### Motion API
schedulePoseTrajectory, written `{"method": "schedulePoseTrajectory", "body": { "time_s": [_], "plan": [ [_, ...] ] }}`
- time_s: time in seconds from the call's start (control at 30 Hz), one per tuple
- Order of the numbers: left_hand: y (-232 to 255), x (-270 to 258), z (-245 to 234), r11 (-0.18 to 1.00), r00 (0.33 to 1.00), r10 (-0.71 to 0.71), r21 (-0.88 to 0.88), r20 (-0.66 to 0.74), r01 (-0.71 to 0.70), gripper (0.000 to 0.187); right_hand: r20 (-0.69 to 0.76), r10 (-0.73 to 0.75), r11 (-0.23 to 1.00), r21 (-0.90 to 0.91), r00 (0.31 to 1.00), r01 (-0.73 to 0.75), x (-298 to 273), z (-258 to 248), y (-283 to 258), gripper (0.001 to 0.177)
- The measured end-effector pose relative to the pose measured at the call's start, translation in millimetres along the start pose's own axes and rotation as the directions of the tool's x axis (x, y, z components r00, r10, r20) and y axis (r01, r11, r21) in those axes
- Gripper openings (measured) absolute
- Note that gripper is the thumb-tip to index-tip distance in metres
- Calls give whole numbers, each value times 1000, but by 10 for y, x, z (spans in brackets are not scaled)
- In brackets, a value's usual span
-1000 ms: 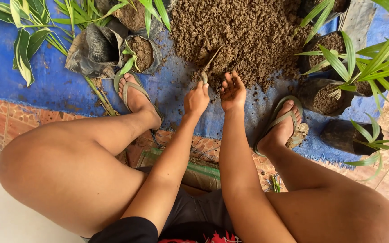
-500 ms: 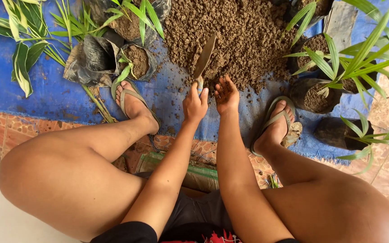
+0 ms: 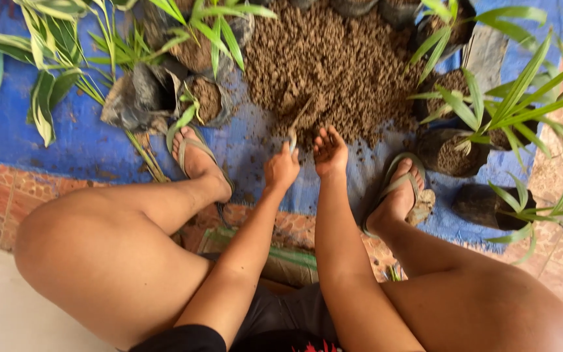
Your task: Mixing soil on a tarp and filling a plastic seedling bag using a small trowel.
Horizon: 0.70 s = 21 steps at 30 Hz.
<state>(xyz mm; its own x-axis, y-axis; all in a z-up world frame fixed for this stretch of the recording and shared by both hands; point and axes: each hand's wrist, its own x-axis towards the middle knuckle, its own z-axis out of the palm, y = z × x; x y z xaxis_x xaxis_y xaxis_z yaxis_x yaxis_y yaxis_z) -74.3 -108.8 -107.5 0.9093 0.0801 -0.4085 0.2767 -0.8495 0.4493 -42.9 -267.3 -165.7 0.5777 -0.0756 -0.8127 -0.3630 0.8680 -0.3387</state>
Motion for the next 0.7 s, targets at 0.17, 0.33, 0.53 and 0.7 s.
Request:
{"method": "schedulePoseTrajectory", "body": {
  "time_s": [0.17,0.33,0.53,0.7],
  "plan": [
    [334,6,-155,960,920,153,-164,-361,-225,39,-4,-33,999,11,999,33,-235,62,-29,23],
    [-10,294,-109,990,996,-78,111,-35,82,39,-91,-54,998,-21,994,52,-158,27,37,40],
    [-60,349,-212,995,939,37,-73,-342,-65,40,-45,-141,988,-69,989,138,-209,126,43,41],
    [179,42,-783,977,983,-83,-206,-162,49,45,-125,-95,995,-40,988,91,-115,15,138,36]
  ]
}}
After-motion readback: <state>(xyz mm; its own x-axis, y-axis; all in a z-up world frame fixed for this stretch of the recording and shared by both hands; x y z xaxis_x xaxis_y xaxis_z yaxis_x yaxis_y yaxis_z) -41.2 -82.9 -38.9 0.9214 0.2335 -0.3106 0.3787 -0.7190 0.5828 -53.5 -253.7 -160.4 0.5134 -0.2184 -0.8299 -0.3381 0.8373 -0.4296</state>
